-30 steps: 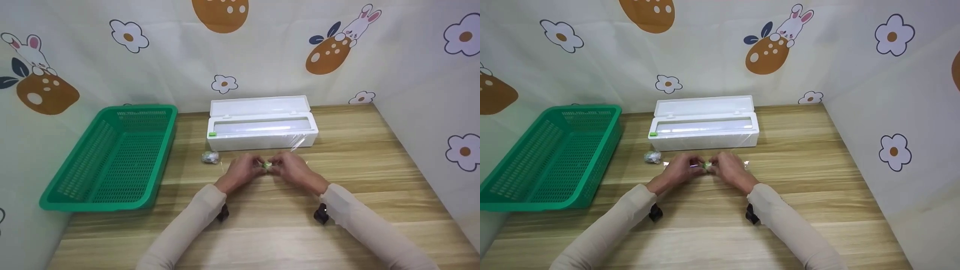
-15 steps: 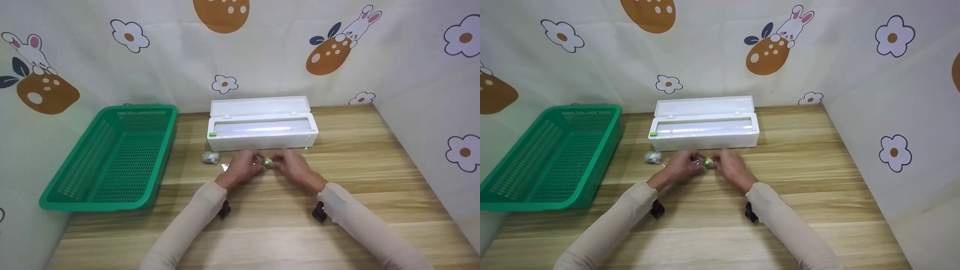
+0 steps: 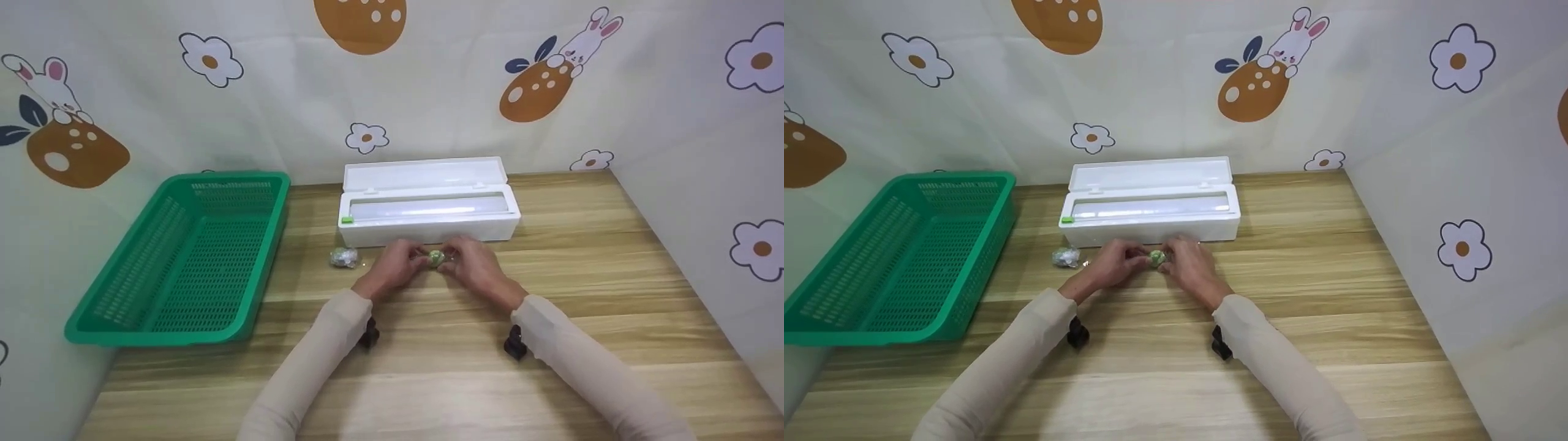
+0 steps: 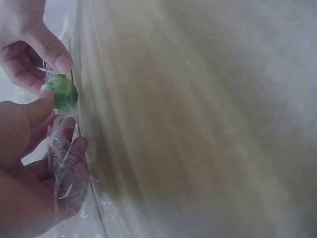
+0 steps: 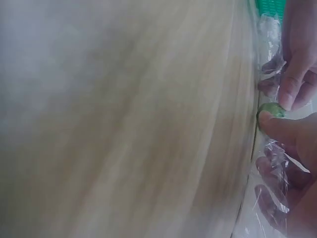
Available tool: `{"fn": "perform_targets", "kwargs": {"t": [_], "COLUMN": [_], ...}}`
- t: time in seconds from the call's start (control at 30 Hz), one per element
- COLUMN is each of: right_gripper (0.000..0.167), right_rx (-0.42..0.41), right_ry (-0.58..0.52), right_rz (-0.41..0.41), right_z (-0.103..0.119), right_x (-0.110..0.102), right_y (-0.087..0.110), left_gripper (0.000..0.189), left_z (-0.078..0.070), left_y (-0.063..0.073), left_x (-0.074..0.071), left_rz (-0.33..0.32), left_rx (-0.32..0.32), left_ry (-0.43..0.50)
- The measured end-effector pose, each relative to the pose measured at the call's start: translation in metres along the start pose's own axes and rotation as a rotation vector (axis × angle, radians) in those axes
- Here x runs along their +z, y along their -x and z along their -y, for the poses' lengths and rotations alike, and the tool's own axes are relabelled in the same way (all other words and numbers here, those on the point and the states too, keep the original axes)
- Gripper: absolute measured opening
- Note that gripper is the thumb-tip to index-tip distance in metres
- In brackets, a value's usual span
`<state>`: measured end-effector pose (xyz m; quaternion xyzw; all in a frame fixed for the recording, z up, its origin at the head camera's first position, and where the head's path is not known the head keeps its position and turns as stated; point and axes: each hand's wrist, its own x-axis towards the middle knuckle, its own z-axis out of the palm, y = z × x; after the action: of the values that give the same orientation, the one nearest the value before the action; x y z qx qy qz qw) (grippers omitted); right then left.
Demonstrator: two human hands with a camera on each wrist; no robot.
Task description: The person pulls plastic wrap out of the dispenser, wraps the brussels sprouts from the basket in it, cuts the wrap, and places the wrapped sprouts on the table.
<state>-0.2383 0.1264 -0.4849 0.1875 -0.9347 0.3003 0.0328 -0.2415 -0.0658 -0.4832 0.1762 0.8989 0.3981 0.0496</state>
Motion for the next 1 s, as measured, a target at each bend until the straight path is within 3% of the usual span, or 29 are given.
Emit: {"fn": "perform_targets", "kwargs": {"t": [0.27, 0.57, 0.8, 1.0], "right_gripper": [0.021, 0.024, 0.018, 0.015], "right_rx": [-0.077, 0.008, -0.04, -0.015], "right_ry": [0.076, 0.058, 0.048, 0.031], "right_rz": [-0.038, 0.013, -0.029, -0.024], "right_z": [-0.001, 0.007, 0.009, 0.008], "right_x": [0.0, -0.008, -0.004, -0.004], "right_y": [-0.005, -0.013, -0.019, -0.02], "left_gripper": [0.022, 0.015, 0.016, 0.016], "left_z": [-0.001, 0.0, 0.004, 0.005], "left_y": [-0.005, -0.008, -0.009, -0.012], "left_x": [0.001, 0.004, 0.004, 0.006], "left_rz": [-0.059, -0.101, -0.146, -0.162], "left_rx": [-0.012, -0.015, 0.007, 0.027], "left_ry": [-0.081, -0.06, -0.058, -0.055]}}
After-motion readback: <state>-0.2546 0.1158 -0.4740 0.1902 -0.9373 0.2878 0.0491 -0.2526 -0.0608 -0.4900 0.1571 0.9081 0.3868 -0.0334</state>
